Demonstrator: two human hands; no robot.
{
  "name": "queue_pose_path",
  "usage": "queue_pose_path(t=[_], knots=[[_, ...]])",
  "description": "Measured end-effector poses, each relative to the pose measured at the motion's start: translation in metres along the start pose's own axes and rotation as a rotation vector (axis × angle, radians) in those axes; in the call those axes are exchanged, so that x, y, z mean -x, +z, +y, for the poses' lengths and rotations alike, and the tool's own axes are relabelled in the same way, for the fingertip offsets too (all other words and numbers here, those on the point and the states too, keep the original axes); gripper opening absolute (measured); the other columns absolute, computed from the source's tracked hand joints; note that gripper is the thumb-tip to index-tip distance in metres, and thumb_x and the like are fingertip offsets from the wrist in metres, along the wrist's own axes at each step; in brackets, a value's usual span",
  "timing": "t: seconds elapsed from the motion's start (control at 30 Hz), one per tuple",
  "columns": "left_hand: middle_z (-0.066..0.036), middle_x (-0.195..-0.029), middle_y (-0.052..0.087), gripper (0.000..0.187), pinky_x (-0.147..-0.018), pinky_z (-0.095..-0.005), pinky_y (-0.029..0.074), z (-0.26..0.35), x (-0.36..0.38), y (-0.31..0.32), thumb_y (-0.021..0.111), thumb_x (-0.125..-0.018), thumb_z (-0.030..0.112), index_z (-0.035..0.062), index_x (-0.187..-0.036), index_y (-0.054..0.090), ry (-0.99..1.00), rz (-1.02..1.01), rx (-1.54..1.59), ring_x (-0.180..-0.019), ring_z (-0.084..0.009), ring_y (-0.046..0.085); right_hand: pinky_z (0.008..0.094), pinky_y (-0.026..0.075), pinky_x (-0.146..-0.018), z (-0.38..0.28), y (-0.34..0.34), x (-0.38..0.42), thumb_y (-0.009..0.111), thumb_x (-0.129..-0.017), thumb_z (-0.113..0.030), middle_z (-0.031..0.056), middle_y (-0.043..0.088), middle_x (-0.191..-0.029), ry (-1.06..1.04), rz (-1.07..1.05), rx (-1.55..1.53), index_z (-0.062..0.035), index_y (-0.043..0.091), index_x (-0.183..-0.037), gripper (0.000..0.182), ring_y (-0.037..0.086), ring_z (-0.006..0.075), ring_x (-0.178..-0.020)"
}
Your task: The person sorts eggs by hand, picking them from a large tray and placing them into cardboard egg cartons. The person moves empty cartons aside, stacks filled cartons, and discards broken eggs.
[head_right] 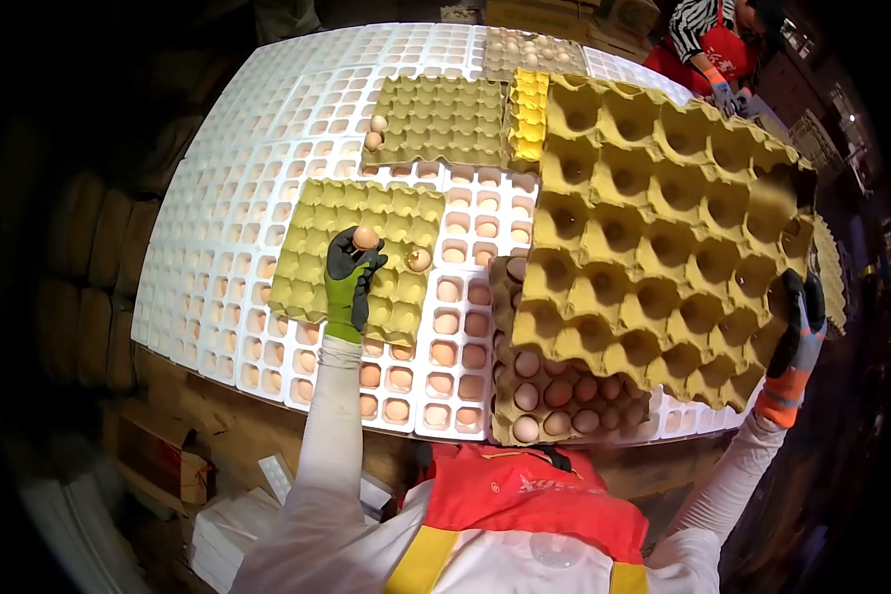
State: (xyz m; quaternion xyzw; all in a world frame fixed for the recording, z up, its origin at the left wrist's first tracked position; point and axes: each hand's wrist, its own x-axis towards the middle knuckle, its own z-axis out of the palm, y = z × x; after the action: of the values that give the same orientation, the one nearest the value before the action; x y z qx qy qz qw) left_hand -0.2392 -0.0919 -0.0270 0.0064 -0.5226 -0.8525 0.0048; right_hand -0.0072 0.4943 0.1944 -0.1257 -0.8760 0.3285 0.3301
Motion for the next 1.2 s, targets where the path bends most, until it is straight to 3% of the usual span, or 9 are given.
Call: queue_pose_path(t=[0.13,0.33,0.43,0.53,0.67,0.73,0.83,1.1,1.2], knots=[[-0.009,-0.117,0.058,0.053,-0.085,-0.0282,0.057,-0.017,-0.009,0.007,0.064,-0.090,-0.006,0.0029,-0.139,0.047,0.005,0.049,-0.039,-0.099,-0.0173,0.062,0.0370,0.044,-0.109,0.008,-0.011,0.028,0.042,-0.107,-0.019,0.0145,0.062,-0.135,0.131,0.096,-0.167,0.0054,0.055,-0.136,0.041,0.059,0.0239,-0.125],[-0.007,-0.118,0.056,0.065,-0.086,-0.0307,0.058,-0.006,-0.004,0.012,0.063,-0.093,0.005,0.0062,-0.152,0.036,-0.022,-0.100,-0.110,-0.105,-0.0191,0.063,0.0346,0.045,-0.107,-0.005,-0.034,0.041,0.046,-0.105,-0.016,0.0134,0.064,-0.132,-0.231,-0.049,0.300,0.0039,0.060,-0.132,0.036,0.061,0.0220,-0.122],[-0.007,-0.119,0.058,0.053,-0.086,-0.0303,0.058,-0.008,-0.011,0.006,0.066,-0.091,0.001,0.0044,-0.140,0.047,-0.052,-0.108,-0.142,-0.104,-0.0191,0.064,0.0339,0.045,-0.106,-0.018,-0.027,0.040,0.048,-0.104,-0.014,0.0129,0.065,-0.131,0.139,0.059,-0.040,0.0048,0.061,-0.130,0.034,0.061,0.0209,-0.120],[-0.005,-0.116,0.059,0.045,-0.083,-0.0297,0.057,-0.016,-0.016,0.001,0.068,-0.089,0.000,0.0050,-0.131,0.053,0.000,-0.137,-0.227,-0.100,-0.0172,0.064,0.0417,0.043,-0.111,0.034,-0.060,0.043,0.050,-0.105,-0.040,0.0160,0.058,-0.140,0.020,-0.041,0.138,-0.0012,0.053,-0.142,0.054,0.056,0.0302,-0.130],[-0.004,-0.112,0.063,0.042,-0.081,-0.0315,0.054,-0.013,-0.017,0.007,0.073,-0.085,0.005,0.0083,-0.124,0.059,0.284,-0.094,-0.780,-0.098,-0.0169,0.064,0.0416,0.043,-0.111,0.046,-0.064,0.045,0.052,-0.103,-0.039,0.0167,0.060,-0.139,0.078,-0.002,-0.083,-0.0017,0.052,-0.143,0.054,0.056,0.0296,-0.130],[-0.009,-0.110,0.063,0.045,-0.092,-0.0446,0.046,-0.009,-0.016,0.010,0.077,-0.076,0.016,0.0141,-0.118,0.063,0.465,-0.052,-1.107,-0.106,-0.0313,0.059,0.0416,0.043,-0.111,0.043,-0.063,0.046,0.053,-0.103,-0.038,0.0168,0.060,-0.138,0.025,0.000,-0.082,-0.0017,0.051,-0.143,0.054,0.057,0.0293,-0.129],[-0.006,-0.109,0.064,0.044,-0.097,-0.0461,0.040,-0.013,-0.013,0.007,0.077,-0.074,0.022,0.0185,-0.116,0.065,0.596,-0.017,-1.389,-0.111,-0.0316,0.056,0.0406,0.044,-0.110,0.027,-0.064,0.041,0.049,-0.104,-0.030,0.0162,0.062,-0.136,-0.025,-0.034,0.199,-0.0015,0.054,-0.141,0.047,0.058,0.0281,-0.127],[-0.006,-0.121,0.062,0.046,-0.102,-0.0441,0.039,-0.015,-0.025,-0.002,0.080,-0.070,0.027,0.0227,-0.115,0.071,0.484,-0.051,-1.423,-0.116,-0.0300,0.054,0.0342,0.050,-0.086,-0.082,0.007,0.042,0.063,-0.096,-0.015,0.0111,0.068,-0.103,0.300,0.349,-0.155,0.0042,0.067,-0.107,0.023,0.062,0.0205,-0.094],[-0.008,-0.123,0.062,0.048,-0.102,-0.0448,0.038,-0.015,-0.028,-0.007,0.081,-0.070,0.029,0.0227,-0.117,0.070,0.529,-0.079,-1.465,-0.121,-0.0303,0.053,0.0352,0.047,-0.099,-0.011,-0.042,0.053,0.050,-0.102,-0.013,0.0143,0.062,-0.125,0.145,0.143,0.020,0.0036,0.063,-0.122,0.030,0.061,0.0236,-0.112]])
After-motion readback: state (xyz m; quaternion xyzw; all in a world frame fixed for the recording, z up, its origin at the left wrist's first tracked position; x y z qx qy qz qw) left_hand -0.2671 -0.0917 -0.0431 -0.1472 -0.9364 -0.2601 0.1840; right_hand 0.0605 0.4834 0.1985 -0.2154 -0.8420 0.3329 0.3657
